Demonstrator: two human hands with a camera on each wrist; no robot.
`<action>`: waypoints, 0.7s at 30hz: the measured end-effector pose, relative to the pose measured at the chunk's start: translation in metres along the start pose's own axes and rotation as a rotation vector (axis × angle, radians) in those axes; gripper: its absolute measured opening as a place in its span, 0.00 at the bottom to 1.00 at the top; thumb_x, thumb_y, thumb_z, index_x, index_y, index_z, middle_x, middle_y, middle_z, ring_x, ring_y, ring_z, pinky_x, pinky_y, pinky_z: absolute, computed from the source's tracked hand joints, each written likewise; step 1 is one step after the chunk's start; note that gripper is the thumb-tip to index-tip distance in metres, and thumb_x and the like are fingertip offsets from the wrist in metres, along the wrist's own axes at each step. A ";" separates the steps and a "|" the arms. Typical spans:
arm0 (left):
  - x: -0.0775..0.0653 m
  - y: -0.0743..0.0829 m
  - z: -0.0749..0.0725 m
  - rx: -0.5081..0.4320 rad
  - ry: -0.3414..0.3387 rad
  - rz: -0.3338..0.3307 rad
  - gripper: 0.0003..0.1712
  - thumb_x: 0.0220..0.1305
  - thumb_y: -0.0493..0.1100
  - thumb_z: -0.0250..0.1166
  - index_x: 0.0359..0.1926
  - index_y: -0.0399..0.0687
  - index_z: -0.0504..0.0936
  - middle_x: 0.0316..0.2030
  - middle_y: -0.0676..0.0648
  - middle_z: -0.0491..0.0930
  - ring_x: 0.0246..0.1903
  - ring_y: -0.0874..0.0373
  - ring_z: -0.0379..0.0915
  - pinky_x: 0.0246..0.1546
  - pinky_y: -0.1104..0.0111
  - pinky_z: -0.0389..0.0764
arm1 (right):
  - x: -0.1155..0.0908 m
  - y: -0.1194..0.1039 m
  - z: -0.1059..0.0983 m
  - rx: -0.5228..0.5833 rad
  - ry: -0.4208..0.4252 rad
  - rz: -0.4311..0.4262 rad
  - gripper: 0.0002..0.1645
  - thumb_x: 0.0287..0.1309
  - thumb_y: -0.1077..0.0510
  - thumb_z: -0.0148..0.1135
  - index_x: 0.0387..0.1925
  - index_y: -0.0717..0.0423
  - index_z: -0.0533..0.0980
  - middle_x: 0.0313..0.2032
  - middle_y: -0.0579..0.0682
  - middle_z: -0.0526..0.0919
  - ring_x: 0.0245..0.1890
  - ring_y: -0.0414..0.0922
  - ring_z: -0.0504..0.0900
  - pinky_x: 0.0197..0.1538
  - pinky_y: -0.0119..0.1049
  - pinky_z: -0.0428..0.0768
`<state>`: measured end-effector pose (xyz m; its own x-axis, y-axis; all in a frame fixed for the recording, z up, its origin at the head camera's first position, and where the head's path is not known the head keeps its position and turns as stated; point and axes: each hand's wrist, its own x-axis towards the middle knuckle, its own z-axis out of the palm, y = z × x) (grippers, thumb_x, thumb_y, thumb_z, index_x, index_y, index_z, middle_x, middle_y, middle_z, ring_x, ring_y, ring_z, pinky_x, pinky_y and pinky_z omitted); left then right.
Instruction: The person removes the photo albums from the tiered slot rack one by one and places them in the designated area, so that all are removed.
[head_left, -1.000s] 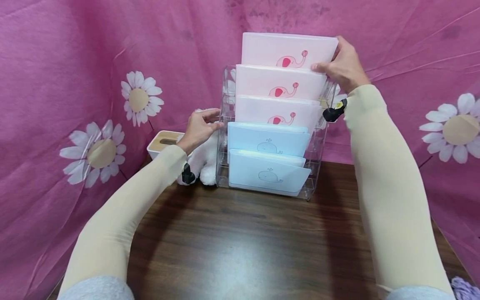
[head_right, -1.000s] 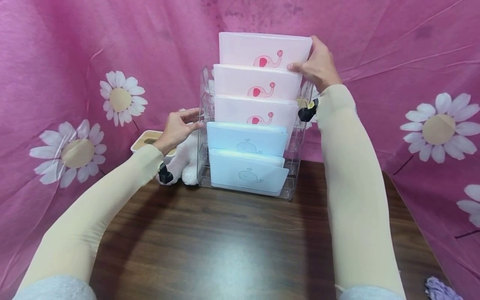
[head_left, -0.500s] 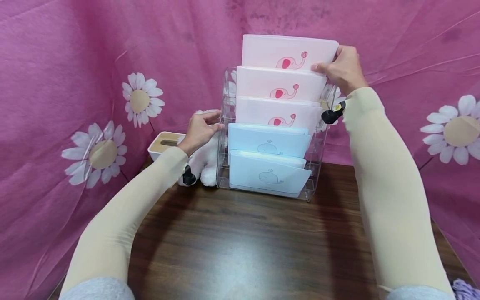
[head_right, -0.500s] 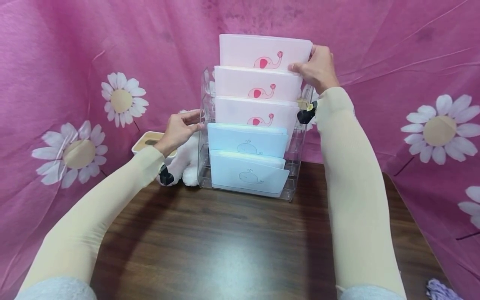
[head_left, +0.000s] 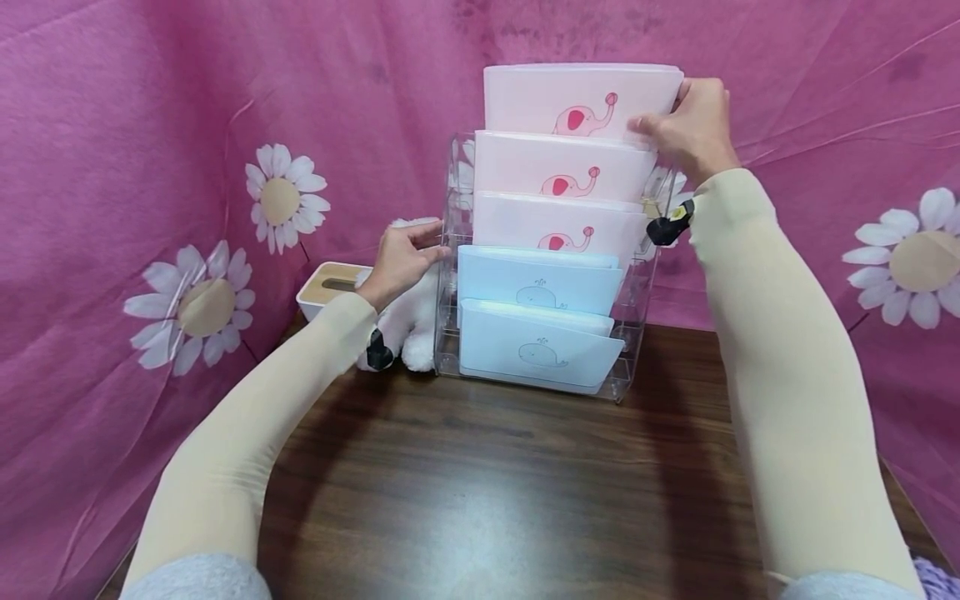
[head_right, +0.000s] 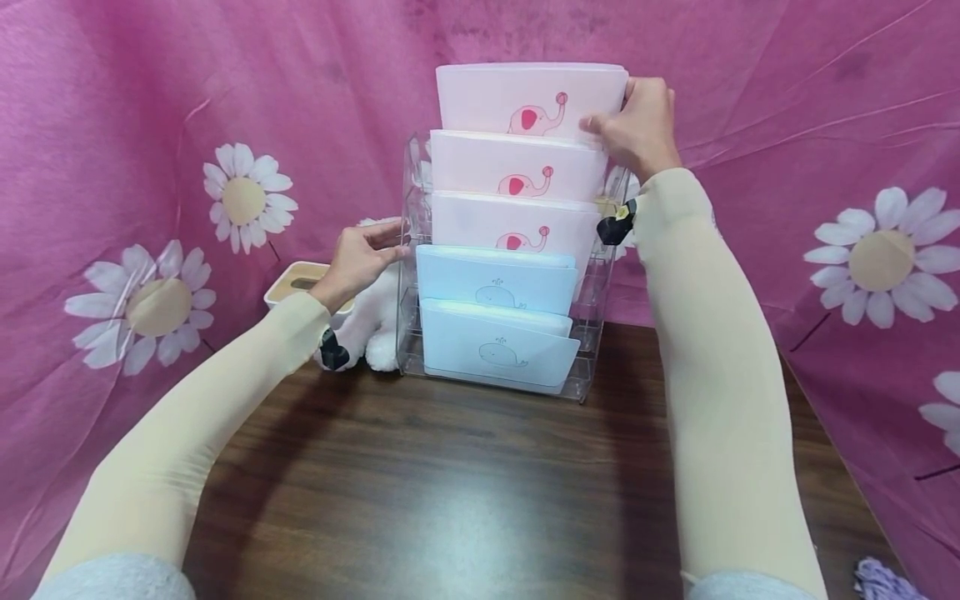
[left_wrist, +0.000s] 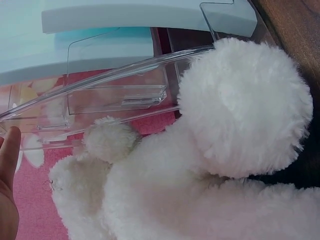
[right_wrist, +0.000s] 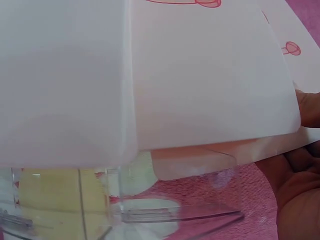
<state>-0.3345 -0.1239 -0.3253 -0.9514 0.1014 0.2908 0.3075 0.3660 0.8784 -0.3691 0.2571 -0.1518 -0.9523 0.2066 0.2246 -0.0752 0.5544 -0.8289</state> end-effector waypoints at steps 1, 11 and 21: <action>0.000 0.000 0.000 0.001 0.000 -0.001 0.30 0.62 0.38 0.73 0.65 0.45 0.79 0.59 0.41 0.83 0.59 0.52 0.82 0.59 0.63 0.84 | 0.000 -0.001 0.000 -0.015 0.011 -0.010 0.31 0.55 0.51 0.76 0.61 0.50 0.80 0.49 0.43 0.89 0.35 0.35 0.85 0.36 0.24 0.86; 0.000 -0.003 0.002 -0.020 -0.005 -0.028 0.31 0.61 0.39 0.74 0.66 0.47 0.78 0.58 0.42 0.84 0.58 0.53 0.83 0.58 0.64 0.84 | -0.001 -0.010 -0.002 -0.106 0.083 -0.140 0.24 0.57 0.54 0.74 0.57 0.49 0.83 0.55 0.51 0.86 0.39 0.32 0.87 0.55 0.31 0.85; -0.002 0.000 0.007 0.002 -0.019 -0.065 0.29 0.61 0.41 0.74 0.64 0.49 0.80 0.59 0.44 0.84 0.58 0.54 0.83 0.59 0.62 0.84 | -0.012 -0.018 -0.010 -0.008 0.119 -0.189 0.20 0.56 0.61 0.73 0.52 0.51 0.86 0.51 0.50 0.88 0.38 0.30 0.88 0.51 0.30 0.86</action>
<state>-0.3327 -0.1176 -0.3289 -0.9696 0.0948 0.2256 0.2447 0.3740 0.8946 -0.3537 0.2528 -0.1344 -0.8798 0.1922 0.4348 -0.2459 0.5988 -0.7622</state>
